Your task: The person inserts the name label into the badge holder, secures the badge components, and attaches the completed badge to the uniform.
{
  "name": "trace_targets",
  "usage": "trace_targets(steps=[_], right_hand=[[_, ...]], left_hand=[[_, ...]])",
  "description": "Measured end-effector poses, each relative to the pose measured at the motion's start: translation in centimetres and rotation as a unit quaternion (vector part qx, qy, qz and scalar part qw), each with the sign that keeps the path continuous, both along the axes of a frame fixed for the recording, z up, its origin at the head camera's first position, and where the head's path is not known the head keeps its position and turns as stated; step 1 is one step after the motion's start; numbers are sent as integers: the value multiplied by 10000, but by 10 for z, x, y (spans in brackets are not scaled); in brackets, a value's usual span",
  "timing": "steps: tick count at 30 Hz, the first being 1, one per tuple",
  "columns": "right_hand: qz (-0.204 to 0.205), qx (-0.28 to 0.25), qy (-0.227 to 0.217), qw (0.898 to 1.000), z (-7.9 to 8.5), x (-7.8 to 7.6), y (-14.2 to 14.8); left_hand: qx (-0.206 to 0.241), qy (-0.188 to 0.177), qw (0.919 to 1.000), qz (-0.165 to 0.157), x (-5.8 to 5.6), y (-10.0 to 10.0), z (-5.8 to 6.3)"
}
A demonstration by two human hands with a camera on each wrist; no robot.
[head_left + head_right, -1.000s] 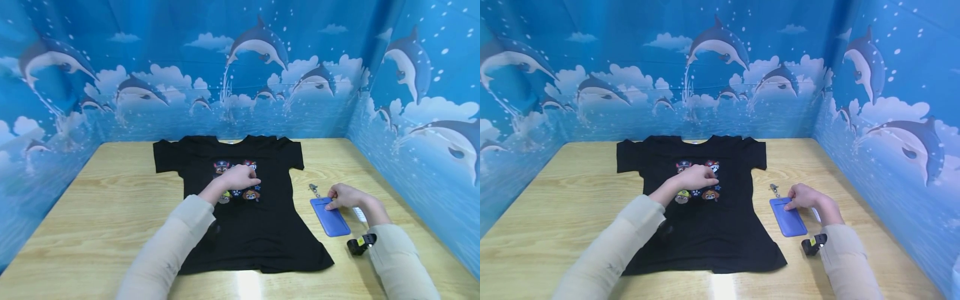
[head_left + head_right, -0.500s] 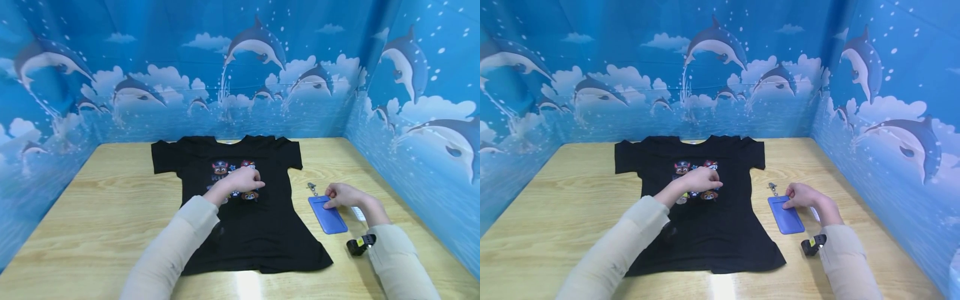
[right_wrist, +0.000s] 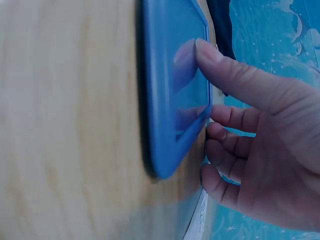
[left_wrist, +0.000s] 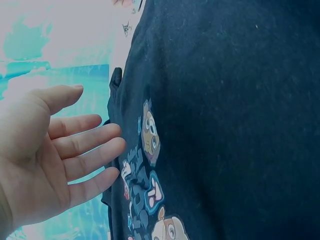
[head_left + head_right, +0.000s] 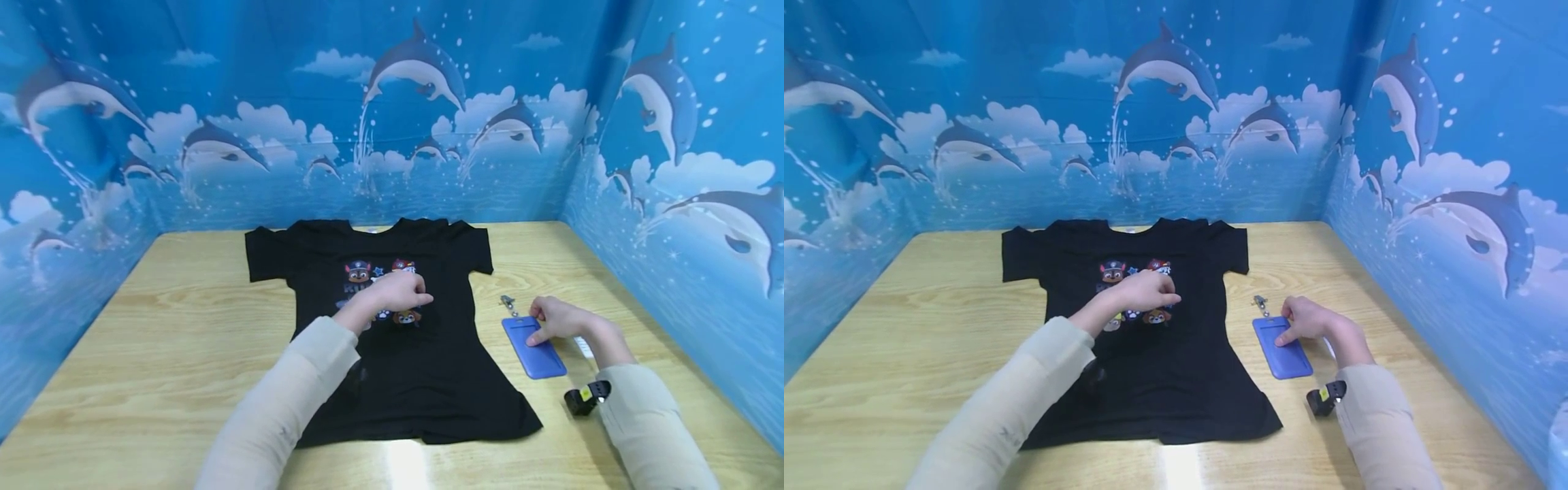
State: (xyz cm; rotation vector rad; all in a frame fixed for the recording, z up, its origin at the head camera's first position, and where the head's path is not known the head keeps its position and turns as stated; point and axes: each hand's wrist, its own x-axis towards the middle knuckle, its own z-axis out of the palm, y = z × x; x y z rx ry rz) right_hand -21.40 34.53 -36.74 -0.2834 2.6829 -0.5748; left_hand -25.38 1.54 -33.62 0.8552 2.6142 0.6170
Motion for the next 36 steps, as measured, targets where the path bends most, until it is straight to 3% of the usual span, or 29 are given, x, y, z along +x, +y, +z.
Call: trace_targets(steps=[12,22,29,36], right_hand=[[-134,-785,-258,9965,1,-4,5],[-277,-908,-341,9949,5,-2,10],[-360,-1264,-226,9911,4,-5,13],[-582,-1703,-66,9837,5,-3,16]], left_hand=[[-75,194,9997,-161,-2,10,-3],[139,82,9996,-233,-1,20,0],[229,61,9988,-426,2,35,0],[105,277,9986,-448,6,57,-10]])
